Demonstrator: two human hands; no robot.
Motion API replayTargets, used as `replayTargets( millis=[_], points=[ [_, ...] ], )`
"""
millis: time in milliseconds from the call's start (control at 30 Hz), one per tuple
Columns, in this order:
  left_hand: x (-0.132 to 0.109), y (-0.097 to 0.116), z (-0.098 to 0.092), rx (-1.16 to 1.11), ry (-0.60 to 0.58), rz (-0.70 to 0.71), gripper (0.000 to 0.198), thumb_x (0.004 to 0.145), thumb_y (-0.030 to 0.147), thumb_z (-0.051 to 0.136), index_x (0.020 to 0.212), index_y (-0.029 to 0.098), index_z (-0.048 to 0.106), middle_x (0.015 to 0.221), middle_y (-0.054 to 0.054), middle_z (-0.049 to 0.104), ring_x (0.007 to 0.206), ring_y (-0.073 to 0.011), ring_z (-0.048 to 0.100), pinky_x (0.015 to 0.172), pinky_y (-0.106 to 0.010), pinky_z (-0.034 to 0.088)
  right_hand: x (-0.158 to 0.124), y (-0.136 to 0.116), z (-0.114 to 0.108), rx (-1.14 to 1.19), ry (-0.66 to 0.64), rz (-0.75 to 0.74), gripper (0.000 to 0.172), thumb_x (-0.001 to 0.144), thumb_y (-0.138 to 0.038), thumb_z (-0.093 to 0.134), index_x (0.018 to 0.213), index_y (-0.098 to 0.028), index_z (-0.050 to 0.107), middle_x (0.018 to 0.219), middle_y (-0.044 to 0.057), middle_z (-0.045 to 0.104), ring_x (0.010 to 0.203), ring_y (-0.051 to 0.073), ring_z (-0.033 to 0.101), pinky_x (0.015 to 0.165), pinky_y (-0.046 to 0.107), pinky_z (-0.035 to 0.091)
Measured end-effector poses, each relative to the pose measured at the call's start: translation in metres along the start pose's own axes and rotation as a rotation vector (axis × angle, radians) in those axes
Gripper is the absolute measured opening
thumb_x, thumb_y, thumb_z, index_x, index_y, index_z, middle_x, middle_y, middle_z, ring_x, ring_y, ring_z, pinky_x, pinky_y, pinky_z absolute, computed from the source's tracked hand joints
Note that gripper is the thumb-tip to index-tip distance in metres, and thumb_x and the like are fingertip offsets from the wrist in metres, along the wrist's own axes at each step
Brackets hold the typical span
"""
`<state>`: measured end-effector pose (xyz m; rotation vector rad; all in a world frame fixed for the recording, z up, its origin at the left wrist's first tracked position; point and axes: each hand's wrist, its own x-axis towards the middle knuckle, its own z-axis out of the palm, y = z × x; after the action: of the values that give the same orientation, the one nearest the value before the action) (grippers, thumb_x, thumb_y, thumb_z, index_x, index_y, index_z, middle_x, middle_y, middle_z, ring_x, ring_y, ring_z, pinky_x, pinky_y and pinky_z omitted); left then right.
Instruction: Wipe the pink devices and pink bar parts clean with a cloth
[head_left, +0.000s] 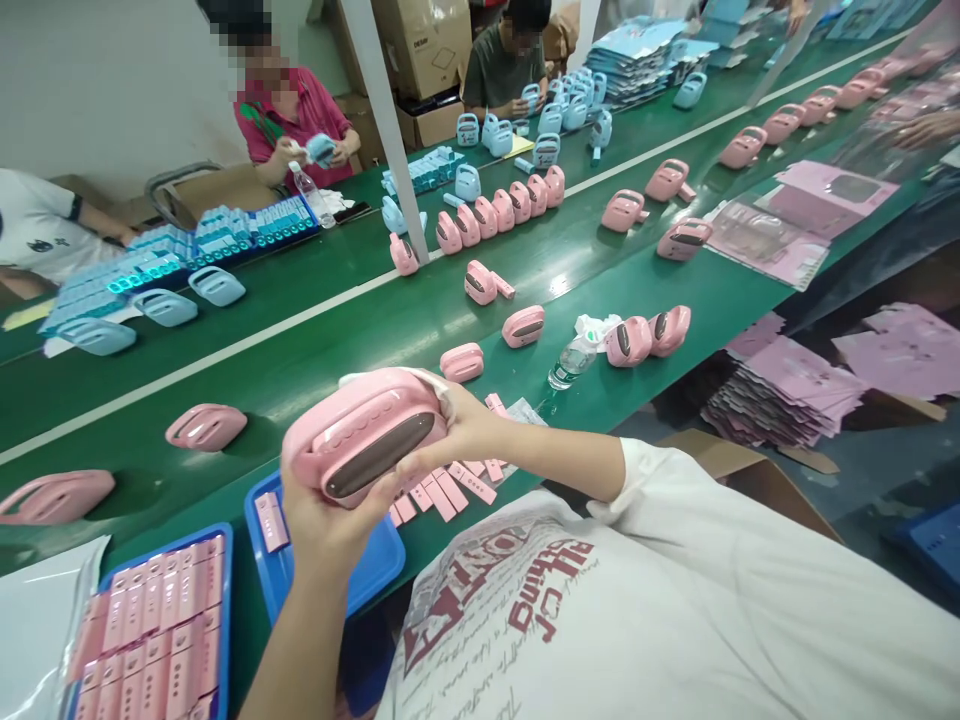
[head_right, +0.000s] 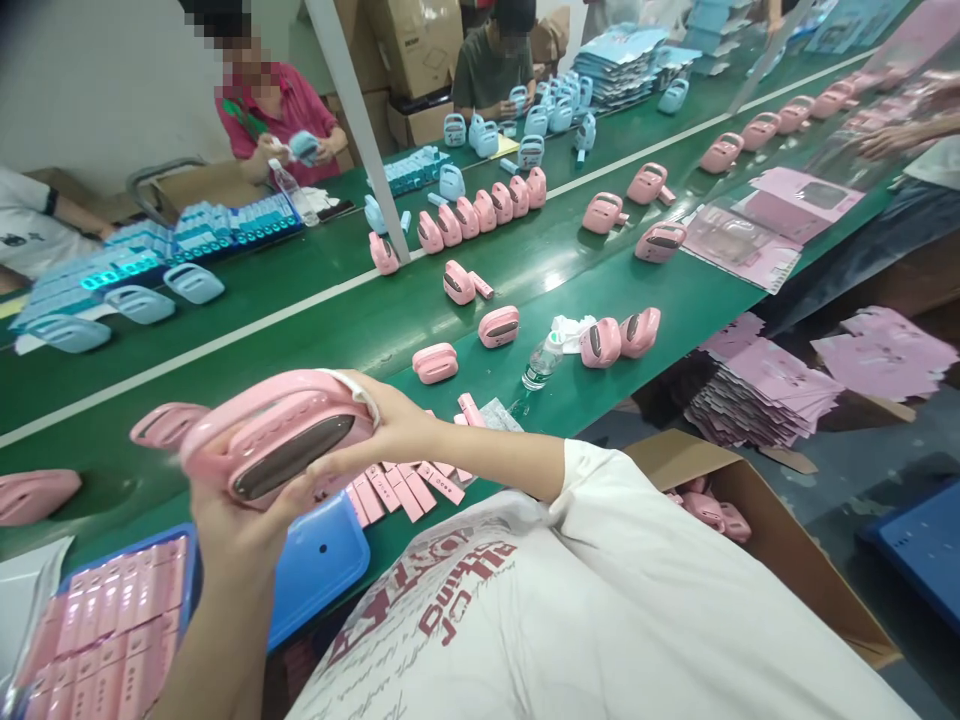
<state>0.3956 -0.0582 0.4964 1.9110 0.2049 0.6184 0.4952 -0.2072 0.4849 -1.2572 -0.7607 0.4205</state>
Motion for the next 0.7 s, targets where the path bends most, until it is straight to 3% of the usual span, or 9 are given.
replayTargets(
  millis=[100, 233, 367, 467, 533, 600, 700],
  points=[
    [0.004, -0.007, 0.010, -0.242, -0.061, -0.155, 0.077, 0.050, 0.037, 0.081, 0.119, 0.021, 0.050, 0.112, -0.009, 0.060, 0.098, -0.0251, 0.061, 0.083, -0.037, 0.051, 0.003, 0.013, 0.001, 0.072, 0.048, 0.089, 0.087, 0.055, -0.042, 0.081, 0.130, -0.019, 0.044, 0.125, 0.008, 0.056, 0.118, 0.024, 0.051, 0.102, 0.036, 0.041],
    [0.001, -0.011, 0.015, -0.346, -0.043, -0.213, 0.077, 0.046, 0.026, 0.084, 0.117, 0.024, 0.053, 0.115, -0.006, 0.059, 0.098, -0.0216, 0.060, 0.077, -0.027, 0.052, 0.001, 0.022, 0.005, 0.160, 0.123, 0.046, 0.076, 0.067, -0.056, 0.069, 0.129, -0.019, 0.048, 0.125, 0.007, 0.057, 0.120, 0.022, 0.051, 0.104, 0.034, 0.039],
    [-0.001, -0.015, 0.013, -0.425, -0.033, -0.234, 0.063, 0.052, 0.026, 0.081, 0.110, 0.020, 0.059, 0.104, -0.006, 0.064, 0.092, -0.0218, 0.062, 0.079, -0.032, 0.053, 0.003, 0.026, 0.000, 0.179, 0.209, 0.126, 0.070, 0.079, -0.071, 0.041, 0.122, -0.018, 0.056, 0.118, 0.006, 0.062, 0.115, 0.020, 0.054, 0.101, 0.031, 0.042],
    [-0.001, -0.012, 0.013, -0.339, 0.004, -0.269, 0.069, 0.047, 0.024, 0.083, 0.112, 0.019, 0.059, 0.100, -0.006, 0.066, 0.090, -0.0235, 0.063, 0.077, -0.034, 0.053, 0.011, 0.020, -0.010, 0.059, 0.175, 0.168, 0.076, 0.079, -0.075, 0.032, 0.118, -0.016, 0.059, 0.109, 0.006, 0.065, 0.108, 0.021, 0.058, 0.097, 0.033, 0.046],
    [0.000, -0.009, 0.015, -0.231, 0.014, -0.273, 0.077, 0.042, 0.021, 0.085, 0.114, 0.018, 0.058, 0.100, -0.006, 0.066, 0.089, -0.0232, 0.063, 0.075, -0.032, 0.054, 0.018, 0.012, -0.012, -0.123, 0.080, 0.065, 0.074, 0.083, -0.071, 0.028, 0.119, -0.014, 0.058, 0.114, 0.008, 0.064, 0.111, 0.021, 0.057, 0.098, 0.036, 0.045],
    [0.001, -0.007, 0.018, -0.138, -0.007, -0.261, 0.073, 0.044, 0.019, 0.084, 0.112, 0.016, 0.058, 0.097, -0.006, 0.067, 0.087, -0.0218, 0.064, 0.073, -0.032, 0.055, 0.025, 0.005, -0.010, -0.366, -0.030, -0.144, 0.061, 0.089, -0.061, 0.029, 0.120, -0.016, 0.058, 0.125, 0.009, 0.059, 0.119, 0.022, 0.051, 0.105, 0.039, 0.038],
    [0.002, -0.007, 0.021, -0.046, -0.037, -0.209, 0.029, 0.065, 0.020, 0.069, 0.091, 0.009, 0.063, 0.088, -0.006, 0.066, 0.079, -0.0166, 0.064, 0.069, -0.031, 0.055, 0.030, 0.002, -0.006, -0.698, -0.266, -0.476, 0.035, 0.092, -0.041, 0.039, 0.115, -0.026, 0.061, 0.130, 0.001, 0.056, 0.131, 0.019, 0.039, 0.115, 0.041, 0.021]
  ],
)
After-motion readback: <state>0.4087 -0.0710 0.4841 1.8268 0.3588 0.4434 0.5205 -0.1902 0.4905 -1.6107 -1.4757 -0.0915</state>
